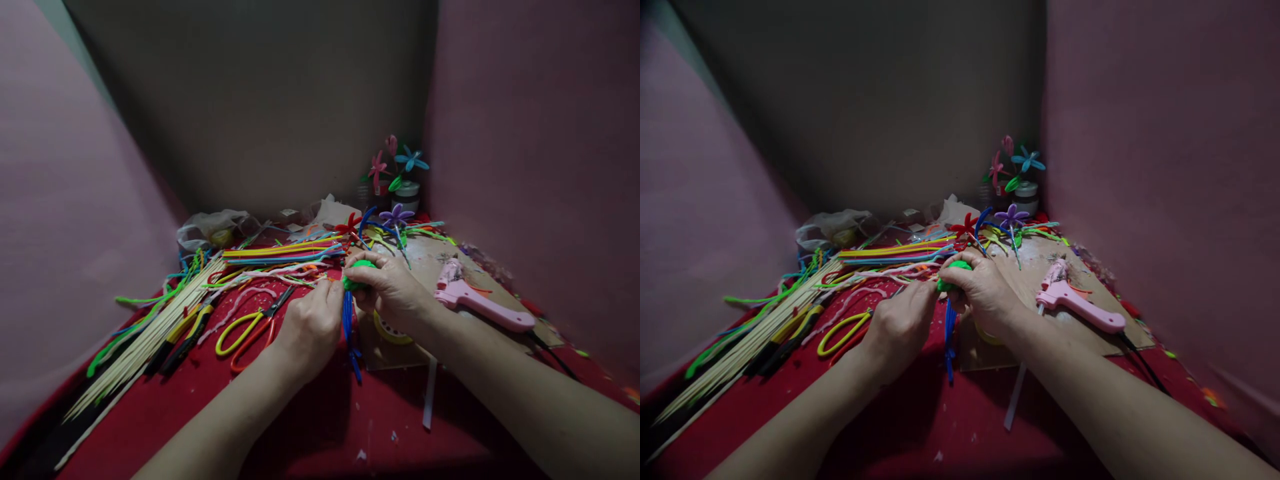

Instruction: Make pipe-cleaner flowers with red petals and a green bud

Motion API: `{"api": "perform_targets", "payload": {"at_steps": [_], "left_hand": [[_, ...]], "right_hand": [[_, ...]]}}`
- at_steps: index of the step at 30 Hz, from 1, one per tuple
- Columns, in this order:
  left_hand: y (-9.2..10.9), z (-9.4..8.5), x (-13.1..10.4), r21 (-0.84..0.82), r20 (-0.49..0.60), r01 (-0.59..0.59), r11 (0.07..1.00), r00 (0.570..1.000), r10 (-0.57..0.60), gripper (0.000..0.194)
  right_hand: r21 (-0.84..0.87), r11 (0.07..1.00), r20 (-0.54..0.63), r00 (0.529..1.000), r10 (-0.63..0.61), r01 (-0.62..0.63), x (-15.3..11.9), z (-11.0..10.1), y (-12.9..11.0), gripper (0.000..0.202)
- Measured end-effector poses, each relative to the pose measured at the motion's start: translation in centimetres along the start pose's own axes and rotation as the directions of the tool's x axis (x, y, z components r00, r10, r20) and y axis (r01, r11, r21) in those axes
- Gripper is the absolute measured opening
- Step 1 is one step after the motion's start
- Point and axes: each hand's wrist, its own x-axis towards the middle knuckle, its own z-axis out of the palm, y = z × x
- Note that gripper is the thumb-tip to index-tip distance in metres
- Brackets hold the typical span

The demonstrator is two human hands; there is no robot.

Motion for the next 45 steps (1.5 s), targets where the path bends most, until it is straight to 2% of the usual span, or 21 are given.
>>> {"api": "perform_targets", "payload": {"at_steps": [3,6,8,11,14,17,22,27,30,32,33,34,36,38,39,40,42,45], "left_hand": [[-0.5,0.6,-0.1,-0.085,-0.034,0.034,0.996,0.999,-0.037,0.019],[-0.7,0.9,-0.1,-0.238,-0.117,0.029,0.971,0.991,-0.058,0.017],[-0.7,0.8,0.0,-0.346,-0.136,0.039,0.937,0.987,-0.091,0.015],[-0.6,0.4,0.2,-0.487,-0.086,0.134,0.863,0.976,-0.200,0.013],[-0.6,0.0,0.4,-0.558,-0.026,0.231,0.797,0.955,-0.296,0.010],[-0.6,0.1,0.4,-0.567,-0.023,0.239,0.788,0.952,-0.305,0.010],[-0.6,0.7,0.2,-0.412,-0.128,0.106,0.905,0.977,-0.173,0.017],[-0.4,0.7,-0.1,-0.311,0.018,0.153,0.938,0.988,-0.156,0.019],[-0.5,0.3,0.1,-0.382,0.039,0.194,0.903,0.980,-0.195,0.019],[-0.7,-0.2,0.4,-0.539,0.058,0.267,0.799,0.958,-0.281,0.018],[-0.8,-0.5,0.6,-0.632,0.106,0.324,0.704,0.936,-0.336,0.017],[-1.0,-0.8,0.8,-0.720,0.178,0.386,0.576,0.906,-0.385,0.017],[-1.5,-1.3,1.2,-0.828,0.357,0.494,0.266,0.830,-0.428,0.018],[-2.1,-1.7,1.5,-0.846,0.493,0.533,-0.014,0.772,-0.401,0.019],[-2.3,-1.8,1.6,-0.840,0.530,0.531,-0.114,0.756,-0.385,0.019],[-2.6,-1.9,1.6,-0.832,0.553,0.522,-0.188,0.747,-0.369,0.019],[-3.0,-1.7,1.6,-0.816,0.577,0.500,-0.290,0.739,-0.349,0.019],[-3.5,-1.1,1.5,-0.798,0.589,0.466,-0.383,0.738,-0.329,0.021]], "right_hand": [[-0.002,1.000,0.042,0.999,0.002,-0.002,-0.1,-0.1,-0.2,0.020],[-0.039,0.999,0.091,0.996,-0.013,0.016,-0.2,-0.2,-0.3,0.025],[-0.070,0.996,0.102,0.994,-0.039,0.047,-0.2,-0.2,-0.2,0.028],[-0.095,0.992,0.106,0.991,-0.077,0.087,0.0,-0.3,0.2,0.029],[-0.150,0.980,0.089,0.989,-0.115,0.127,0.0,-0.2,0.3,0.024],[-0.196,0.971,0.083,0.989,-0.122,0.136,0.0,-0.1,0.2,0.021],[-0.184,0.978,0.101,0.992,-0.081,0.099,-0.1,-0.2,0.2,0.021],[-0.191,0.977,0.165,0.984,-0.061,0.092,0.1,-0.7,0.4,0.022],[-0.175,0.983,0.199,0.980,-0.012,0.047,0.0,-0.7,0.1,0.026],[-0.172,0.984,0.193,0.981,-0.007,0.041,-0.1,-0.6,-0.5,0.031],[-0.167,0.985,0.176,0.984,-0.018,0.048,-0.1,-0.5,-0.8,0.033],[-0.159,0.985,0.151,0.988,-0.037,0.061,-0.1,-0.5,-1.1,0.036],[-0.140,0.986,0.068,0.994,-0.086,0.095,0.1,-0.7,-1.8,0.035],[-0.146,0.978,-0.037,0.988,-0.153,0.146,0.3,-1.1,-2.3,0.023],[-0.159,0.971,-0.085,0.978,-0.191,0.176,0.4,-1.3,-2.5,0.015],[-0.175,0.964,-0.119,0.968,-0.222,0.199,0.4,-1.5,-2.6,0.009],[-0.198,0.954,-0.141,0.956,-0.256,0.226,0.1,-1.8,-2.9,0.010],[-0.253,0.946,-0.076,0.971,-0.228,0.203,-1.1,-2.2,-3.3,0.014]]}}
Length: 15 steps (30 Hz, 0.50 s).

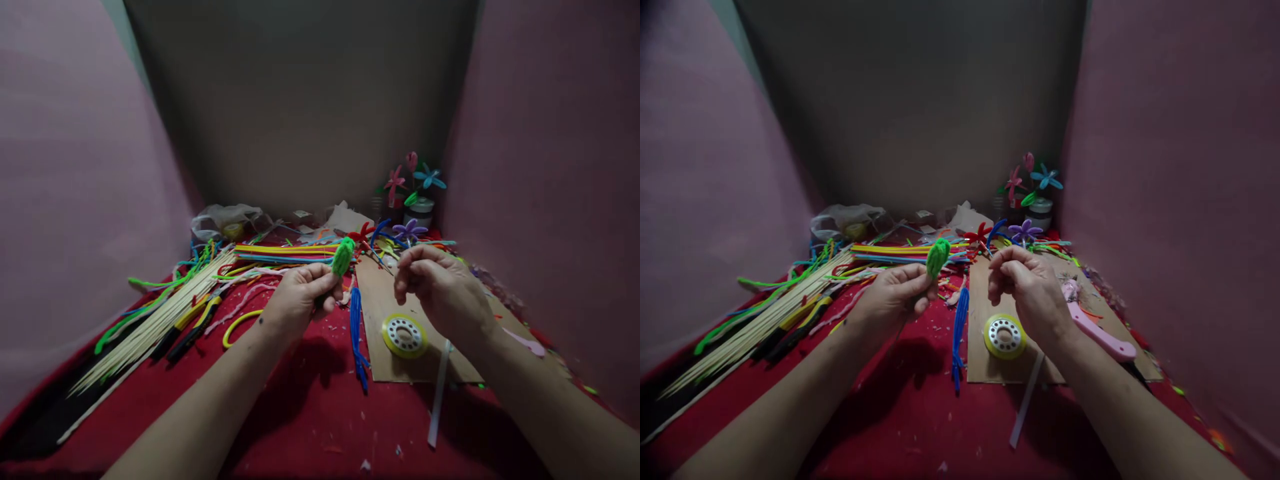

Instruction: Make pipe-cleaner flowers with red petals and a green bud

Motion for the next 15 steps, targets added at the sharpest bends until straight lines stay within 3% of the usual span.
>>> {"api": "perform_targets", "payload": {"at_steps": [5,8,10,12,15], "left_hand": [[-0.6,-0.3,0.6,-0.074,0.027,0.016,0.997,1.000,-0.014,0.018],[-0.8,-0.3,0.8,-0.086,0.039,0.041,0.995,0.999,-0.038,0.017],[-0.8,-0.3,0.8,-0.080,0.037,0.039,0.996,0.999,-0.036,0.017],[-0.9,-0.3,0.9,-0.078,0.044,0.035,0.996,0.999,-0.032,0.016],[-0.9,-0.3,0.9,-0.105,0.037,0.064,0.992,0.998,-0.060,0.014]], "right_hand": [[-0.360,0.933,0.113,0.994,0.013,0.029,-2.4,-1.4,-0.7,0.010],[-0.656,0.750,0.189,0.980,0.055,0.085,-3.3,-2.6,-0.2,0.020],[-0.795,0.579,0.308,0.943,0.128,0.181,-3.6,-3.3,0.6,0.036],[-0.842,0.441,0.414,0.897,0.157,0.311,-3.8,-3.9,1.5,0.056],[-0.837,0.365,0.485,0.862,0.147,0.408,-3.8,-4.2,2.4,0.061]]}}
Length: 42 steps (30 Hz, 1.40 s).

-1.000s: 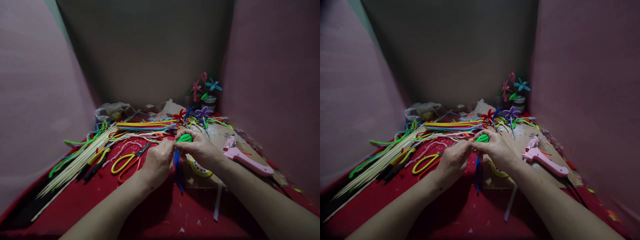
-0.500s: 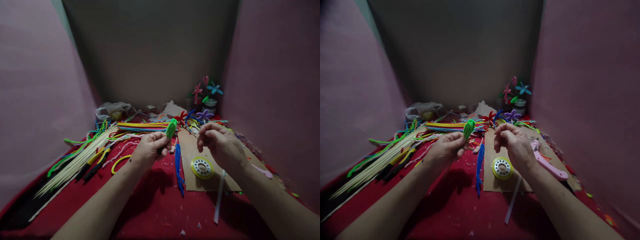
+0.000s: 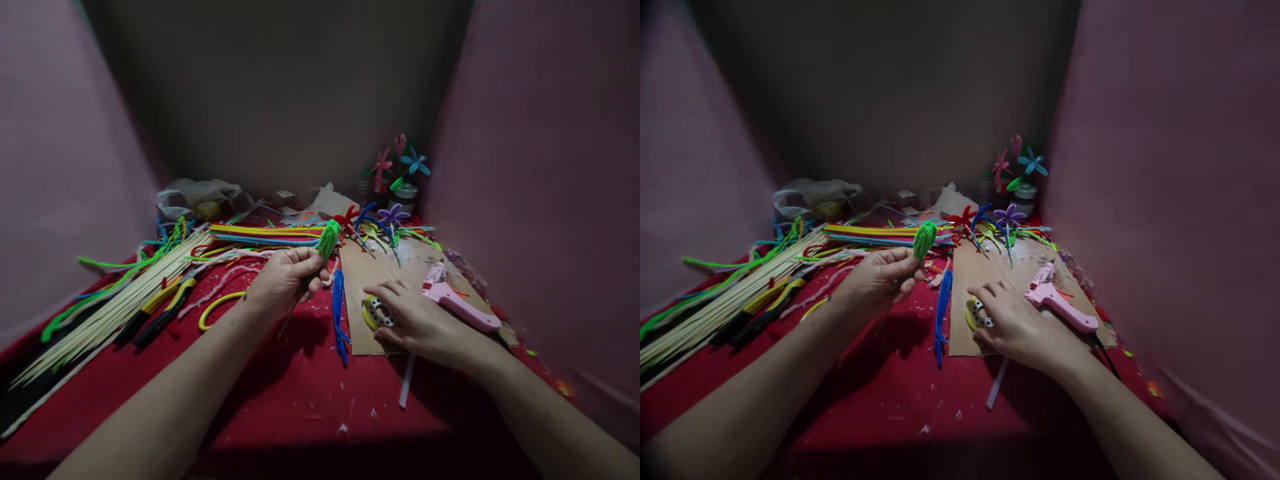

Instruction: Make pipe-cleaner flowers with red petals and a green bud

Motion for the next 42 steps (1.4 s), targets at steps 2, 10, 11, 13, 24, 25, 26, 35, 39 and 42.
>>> {"api": "perform_targets", "payload": {"at_steps": [2,10,11,13,24,25,26,35,39,42], "left_hand": [[-0.1,0.0,0.0,-0.036,-0.019,0.030,0.999,0.999,-0.030,0.012],[-0.2,0.2,-0.1,-0.239,0.033,0.036,0.970,0.999,-0.029,0.008],[-0.2,0.2,-0.1,-0.258,0.033,0.032,0.966,0.999,-0.024,0.010],[-0.2,0.1,0.0,-0.304,0.045,0.012,0.953,0.999,0.002,0.012],[0.2,-0.1,0.1,-0.336,0.030,-0.045,0.941,0.998,0.058,0.016],[0.2,-0.2,0.1,-0.341,0.029,-0.048,0.939,0.998,0.062,0.016],[0.1,-0.2,0.2,-0.348,0.023,-0.053,0.936,0.998,0.065,0.015],[0.1,-0.2,0.3,-0.345,-0.012,-0.041,0.938,0.999,0.040,0.018],[0.0,-0.1,0.3,-0.324,-0.030,-0.052,0.945,0.999,0.045,0.019],[0.0,0.0,0.2,-0.316,-0.050,-0.058,0.947,0.998,0.045,0.017]], "right_hand": [[0.036,0.999,-0.031,0.999,0.019,-0.018,0.1,0.0,-0.1,0.056],[0.345,0.938,-0.301,0.950,0.084,0.026,2.9,-1.7,-2.9,0.062],[0.374,0.927,-0.306,0.948,0.088,0.035,3.4,-1.7,-3.2,0.063],[0.429,0.902,-0.292,0.952,0.093,0.044,4.3,-1.6,-3.8,0.064],[0.575,0.818,-0.208,0.968,0.137,0.008,6.5,-1.3,-5.1,0.061],[0.580,0.815,-0.202,0.969,0.143,0.001,6.6,-1.2,-5.2,0.061],[0.584,0.811,-0.197,0.970,0.142,0.000,6.7,-1.2,-5.2,0.062],[0.300,0.950,-0.267,0.964,-0.003,0.086,6.5,-0.9,-4.6,0.054],[0.190,0.973,-0.310,0.949,-0.066,0.129,6.6,-0.8,-4.0,0.030],[0.304,0.947,-0.263,0.965,-0.017,0.100,6.8,-0.3,-3.5,0.025]]}}
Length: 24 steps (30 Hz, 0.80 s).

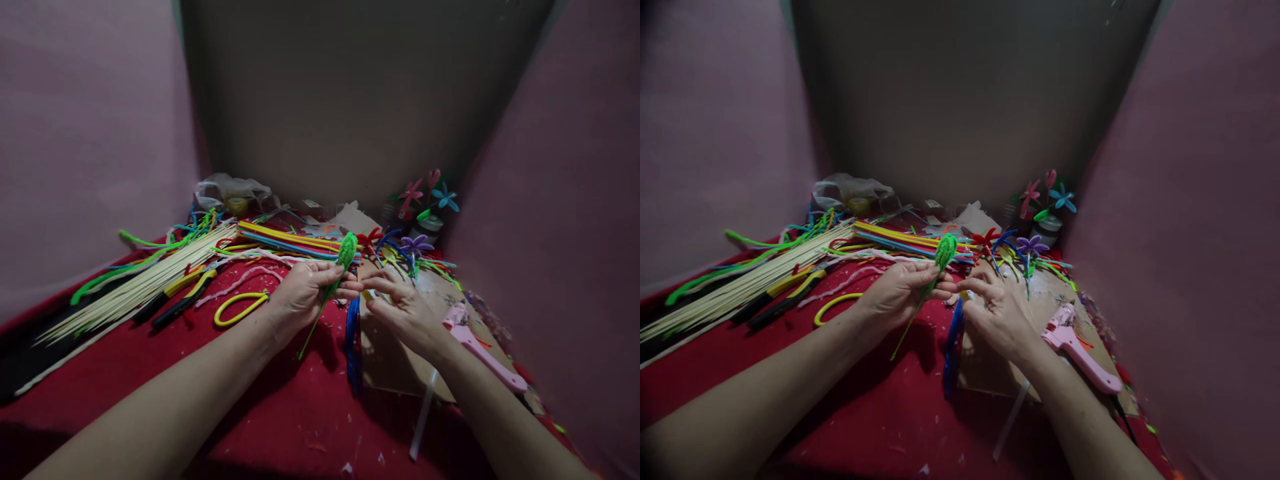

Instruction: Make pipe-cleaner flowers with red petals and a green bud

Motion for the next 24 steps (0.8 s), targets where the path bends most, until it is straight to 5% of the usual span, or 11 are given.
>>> {"api": "perform_targets", "payload": {"at_steps": [11,17,24], "left_hand": [[-0.1,0.4,-0.1,-0.003,-0.020,0.018,1.000,1.000,-0.018,0.020],[0.2,0.1,0.0,0.068,-0.138,0.033,0.997,0.990,-0.023,0.020],[-1.1,0.5,-0.5,0.191,-0.049,0.092,0.977,0.995,-0.084,0.019]], "right_hand": [[0.151,0.986,-0.096,0.991,0.093,-0.078,-0.1,0.6,0.1,0.018],[0.188,0.968,-0.101,0.976,0.191,-0.170,-0.6,-0.2,0.3,0.019],[0.446,0.883,-0.115,0.969,0.219,-0.147,-0.6,0.3,0.1,0.013]]}}
